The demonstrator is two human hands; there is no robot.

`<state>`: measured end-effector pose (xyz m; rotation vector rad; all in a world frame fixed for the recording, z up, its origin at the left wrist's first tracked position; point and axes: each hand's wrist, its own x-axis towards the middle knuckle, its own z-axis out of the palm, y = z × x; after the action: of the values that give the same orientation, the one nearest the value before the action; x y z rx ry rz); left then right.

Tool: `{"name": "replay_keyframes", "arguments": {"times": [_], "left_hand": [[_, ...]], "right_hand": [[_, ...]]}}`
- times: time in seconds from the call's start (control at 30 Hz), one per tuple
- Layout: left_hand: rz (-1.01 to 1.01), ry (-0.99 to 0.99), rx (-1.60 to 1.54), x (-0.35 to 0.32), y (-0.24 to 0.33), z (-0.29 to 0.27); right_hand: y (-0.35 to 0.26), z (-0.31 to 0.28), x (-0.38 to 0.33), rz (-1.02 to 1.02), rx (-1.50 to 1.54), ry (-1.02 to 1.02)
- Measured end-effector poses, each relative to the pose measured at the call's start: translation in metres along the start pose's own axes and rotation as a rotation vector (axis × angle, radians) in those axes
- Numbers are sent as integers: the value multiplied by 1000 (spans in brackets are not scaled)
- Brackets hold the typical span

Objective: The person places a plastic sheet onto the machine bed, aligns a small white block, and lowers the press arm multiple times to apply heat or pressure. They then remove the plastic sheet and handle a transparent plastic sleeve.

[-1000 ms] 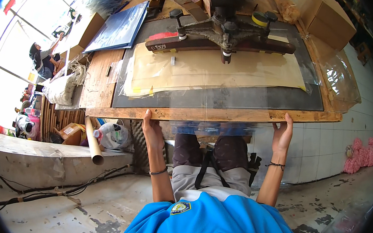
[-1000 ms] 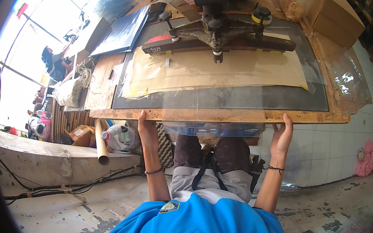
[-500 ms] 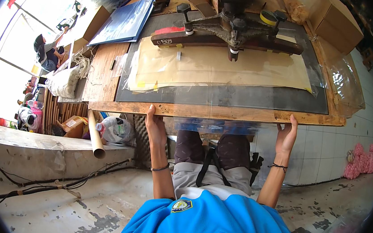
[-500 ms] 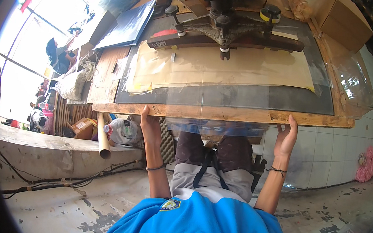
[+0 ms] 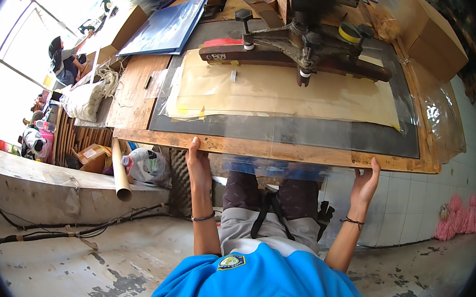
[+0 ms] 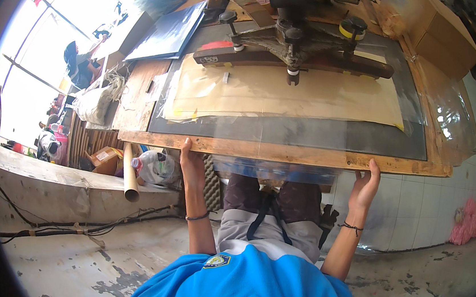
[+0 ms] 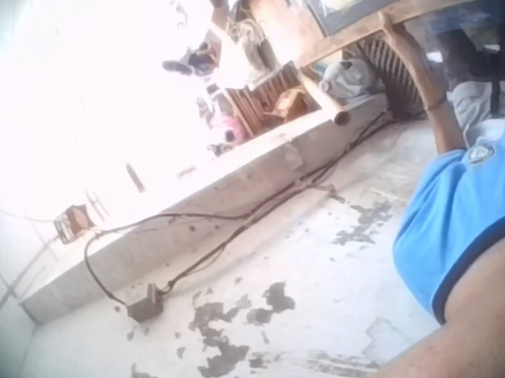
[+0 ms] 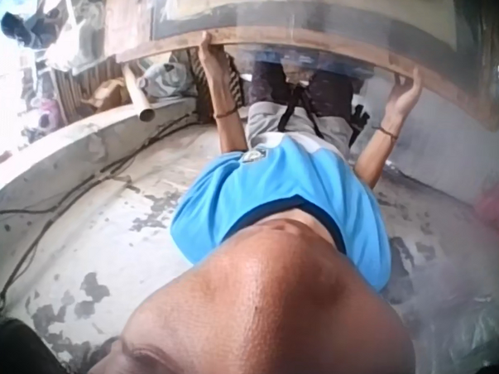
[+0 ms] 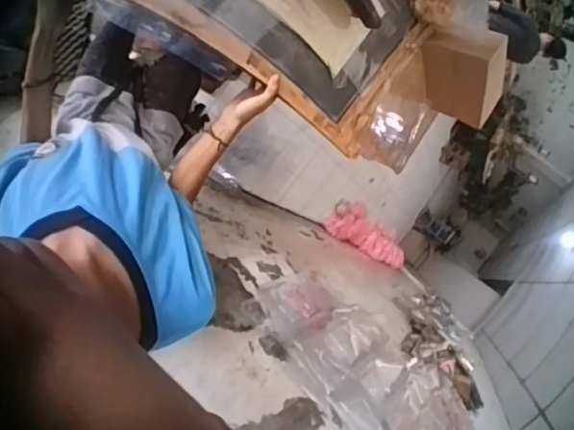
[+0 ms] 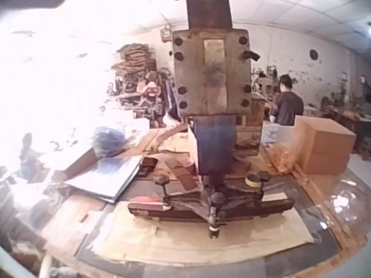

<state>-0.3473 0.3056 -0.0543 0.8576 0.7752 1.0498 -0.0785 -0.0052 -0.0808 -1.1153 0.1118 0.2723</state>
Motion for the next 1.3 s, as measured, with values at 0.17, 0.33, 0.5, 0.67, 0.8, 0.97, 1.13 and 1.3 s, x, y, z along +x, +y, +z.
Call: {"name": "replay_keyframes", "arguments": {"times": [0.17,0.33,0.5,0.67,0.8,0.97,1.13,1.3], "left_hand": [[-2,23,-9,3,-4,-4],[4,23,-19,4,-3,-2],[16,40,18,6,-8,-5],[37,30,22,8,-13,-9],[18,22,68,8,-15,-15],[-6,39,176,-2,-13,-9],[48,-65,273,-42,-15,5],[41,-112,297,-73,-22,14]], "right_hand": [[2,-3,4,-22,-50,-31],[2,-4,5,-22,-57,-50],[2,-2,5,-43,-56,-28],[-1,0,2,-51,-89,-19],[-5,6,-3,-62,-95,-33],[-5,3,3,-49,-126,-43],[-13,-1,0,-28,-241,-113],[-50,4,-39,60,-813,-318]]}}
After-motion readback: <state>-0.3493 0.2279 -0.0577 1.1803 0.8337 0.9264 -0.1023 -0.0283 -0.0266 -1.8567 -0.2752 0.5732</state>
